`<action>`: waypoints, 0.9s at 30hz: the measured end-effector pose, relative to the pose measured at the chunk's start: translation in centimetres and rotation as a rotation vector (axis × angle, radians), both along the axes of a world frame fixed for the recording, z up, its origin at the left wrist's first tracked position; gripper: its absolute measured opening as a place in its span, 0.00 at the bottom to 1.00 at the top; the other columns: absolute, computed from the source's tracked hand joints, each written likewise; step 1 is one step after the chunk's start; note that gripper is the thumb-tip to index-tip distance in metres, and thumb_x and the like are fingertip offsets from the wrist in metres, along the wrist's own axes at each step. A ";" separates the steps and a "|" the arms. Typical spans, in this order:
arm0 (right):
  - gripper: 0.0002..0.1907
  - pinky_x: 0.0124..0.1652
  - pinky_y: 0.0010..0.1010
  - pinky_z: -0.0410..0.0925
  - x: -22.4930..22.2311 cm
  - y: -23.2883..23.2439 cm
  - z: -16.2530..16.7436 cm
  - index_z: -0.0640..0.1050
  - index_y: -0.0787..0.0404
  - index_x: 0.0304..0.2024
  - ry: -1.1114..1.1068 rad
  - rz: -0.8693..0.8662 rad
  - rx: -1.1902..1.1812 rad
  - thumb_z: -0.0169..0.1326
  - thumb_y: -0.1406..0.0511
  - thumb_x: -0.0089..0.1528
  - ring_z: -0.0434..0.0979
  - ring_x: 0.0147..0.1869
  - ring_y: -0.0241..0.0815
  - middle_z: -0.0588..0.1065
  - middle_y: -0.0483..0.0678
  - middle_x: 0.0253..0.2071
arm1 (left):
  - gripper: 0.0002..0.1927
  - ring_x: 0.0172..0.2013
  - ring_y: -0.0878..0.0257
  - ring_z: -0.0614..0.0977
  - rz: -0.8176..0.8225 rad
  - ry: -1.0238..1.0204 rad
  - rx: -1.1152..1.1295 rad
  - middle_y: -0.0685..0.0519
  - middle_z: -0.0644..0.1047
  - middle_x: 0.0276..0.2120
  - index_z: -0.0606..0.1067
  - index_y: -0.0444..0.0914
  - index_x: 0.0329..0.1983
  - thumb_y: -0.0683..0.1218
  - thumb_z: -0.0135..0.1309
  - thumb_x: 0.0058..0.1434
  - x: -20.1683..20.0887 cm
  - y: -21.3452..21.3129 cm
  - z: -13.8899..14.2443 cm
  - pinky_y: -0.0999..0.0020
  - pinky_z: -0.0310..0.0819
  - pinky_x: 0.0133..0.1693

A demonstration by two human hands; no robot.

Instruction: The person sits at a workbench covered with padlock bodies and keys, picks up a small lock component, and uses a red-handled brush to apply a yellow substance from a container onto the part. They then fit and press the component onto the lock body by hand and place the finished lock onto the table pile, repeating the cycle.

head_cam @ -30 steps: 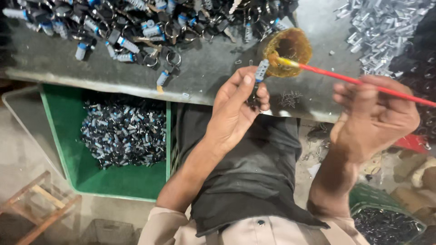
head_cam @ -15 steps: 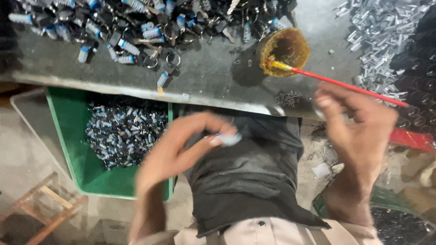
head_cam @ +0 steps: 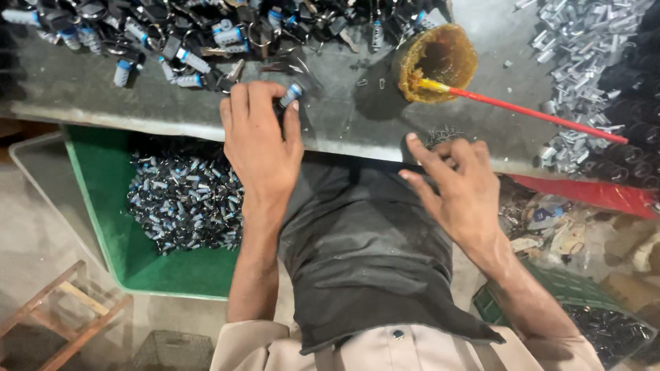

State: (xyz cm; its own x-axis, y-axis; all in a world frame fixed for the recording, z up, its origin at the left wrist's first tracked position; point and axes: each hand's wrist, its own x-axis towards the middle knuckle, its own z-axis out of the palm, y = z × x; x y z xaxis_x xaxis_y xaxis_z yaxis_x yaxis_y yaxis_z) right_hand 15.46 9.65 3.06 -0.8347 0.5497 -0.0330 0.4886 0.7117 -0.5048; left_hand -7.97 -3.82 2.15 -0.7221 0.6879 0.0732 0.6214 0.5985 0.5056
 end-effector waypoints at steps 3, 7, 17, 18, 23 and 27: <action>0.23 0.39 0.36 0.67 0.2 0.0 -0.9 0.83 0.50 0.58 0.009 0.034 0.064 0.69 0.64 0.59 0.67 0.42 0.46 0.71 0.45 0.39 | 0.11 0.50 0.55 0.76 -0.043 -0.232 0.344 0.48 0.73 0.52 0.72 0.36 0.50 0.39 0.61 0.69 -0.2 -1.0 0.0 0.59 0.71 0.54; 0.19 0.39 0.35 0.66 0.9 0.7 -2.3 0.84 0.49 0.53 0.099 0.064 0.081 0.70 0.67 0.59 0.67 0.42 0.45 0.72 0.42 0.38 | 0.06 0.47 0.64 0.78 0.122 -0.960 0.889 0.50 0.75 0.45 0.71 0.35 0.47 0.41 0.54 0.71 0.1 -1.5 1.8 0.66 0.73 0.57; 0.10 0.40 0.22 0.65 3.1 0.5 -2.3 0.81 0.60 0.39 0.403 -0.199 -0.441 0.66 0.76 0.58 0.72 0.41 0.35 0.76 0.43 0.39 | 0.09 0.43 0.73 0.76 -0.243 -1.154 0.380 0.57 0.78 0.40 0.75 0.35 0.49 0.46 0.49 0.75 7.2 1.3 1.5 0.76 0.72 0.48; 0.10 0.38 0.20 0.63 3.2 0.3 -2.4 0.81 0.61 0.39 0.458 -0.242 -0.515 0.66 0.77 0.58 0.71 0.39 0.33 0.74 0.44 0.39 | 0.09 0.41 0.74 0.75 -0.281 -1.236 0.370 0.57 0.78 0.39 0.76 0.35 0.48 0.45 0.51 0.73 7.6 1.6 1.2 0.76 0.71 0.47; 0.11 0.41 0.20 0.64 2.7 -0.4 -3.4 0.80 0.64 0.40 0.649 -0.222 -0.851 0.67 0.78 0.58 0.71 0.41 0.32 0.72 0.45 0.38 | 0.07 0.40 0.74 0.73 -0.380 -1.385 0.422 0.59 0.77 0.37 0.76 0.36 0.45 0.45 0.54 0.73 7.3 1.8 0.2 0.75 0.68 0.45; 0.10 0.42 0.21 0.66 1.9 -0.5 -3.7 0.80 0.66 0.39 0.596 -0.249 -0.952 0.65 0.79 0.58 0.72 0.42 0.31 0.73 0.46 0.41 | 0.07 0.35 0.73 0.68 -0.360 -1.296 0.357 0.60 0.72 0.32 0.75 0.35 0.43 0.45 0.54 0.73 6.7 1.6 0.4 0.73 0.64 0.38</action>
State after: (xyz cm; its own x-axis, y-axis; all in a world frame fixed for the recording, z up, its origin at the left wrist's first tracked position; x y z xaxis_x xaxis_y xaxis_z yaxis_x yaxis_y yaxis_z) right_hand 17.33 9.17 -0.66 -0.7294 0.6651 -0.1600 0.0652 -0.1652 -0.9841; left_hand -1.31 -2.21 2.53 -0.1992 0.9343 -0.2956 -0.3116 0.2256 0.9231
